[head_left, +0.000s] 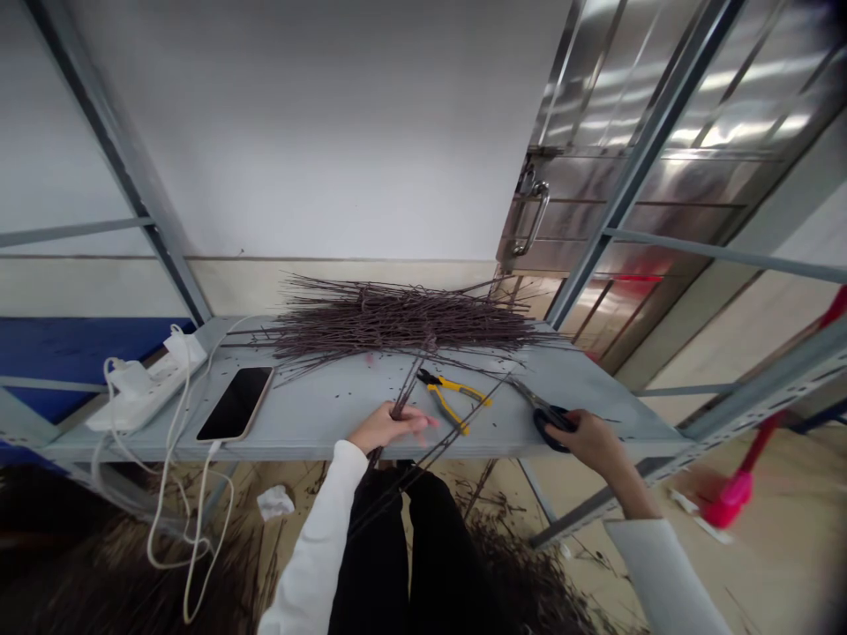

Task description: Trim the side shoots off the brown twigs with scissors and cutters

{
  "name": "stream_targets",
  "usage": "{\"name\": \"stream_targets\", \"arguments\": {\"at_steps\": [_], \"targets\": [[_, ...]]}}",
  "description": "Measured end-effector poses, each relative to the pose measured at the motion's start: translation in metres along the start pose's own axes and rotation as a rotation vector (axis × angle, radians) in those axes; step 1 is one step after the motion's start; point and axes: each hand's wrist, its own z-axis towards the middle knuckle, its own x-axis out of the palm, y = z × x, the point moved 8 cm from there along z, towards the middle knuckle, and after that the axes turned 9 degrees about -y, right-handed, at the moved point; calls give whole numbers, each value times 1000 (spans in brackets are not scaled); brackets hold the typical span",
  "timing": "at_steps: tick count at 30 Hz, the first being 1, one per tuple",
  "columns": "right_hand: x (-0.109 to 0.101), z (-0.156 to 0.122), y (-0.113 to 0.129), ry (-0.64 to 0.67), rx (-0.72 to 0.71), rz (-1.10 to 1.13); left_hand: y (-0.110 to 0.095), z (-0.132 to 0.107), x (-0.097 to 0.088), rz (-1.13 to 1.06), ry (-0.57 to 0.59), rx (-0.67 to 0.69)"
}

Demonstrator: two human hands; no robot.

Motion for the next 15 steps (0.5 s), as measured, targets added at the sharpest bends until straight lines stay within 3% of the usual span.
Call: {"name": "stream_targets", "arguments": {"at_steps": [3,6,13,15], "targets": [[-4,-15,5,22,67,181,-2,-5,-7,-79,-58,-3],[1,-40,26,74,78,417,-11,-11,-13,-141,-111,10],[23,-105,126,257,33,1023,-67,-19,-22,-167,-196,72],[28,-116,153,304,25,1090,-83,-17,-24,-168,-216,85]]}}
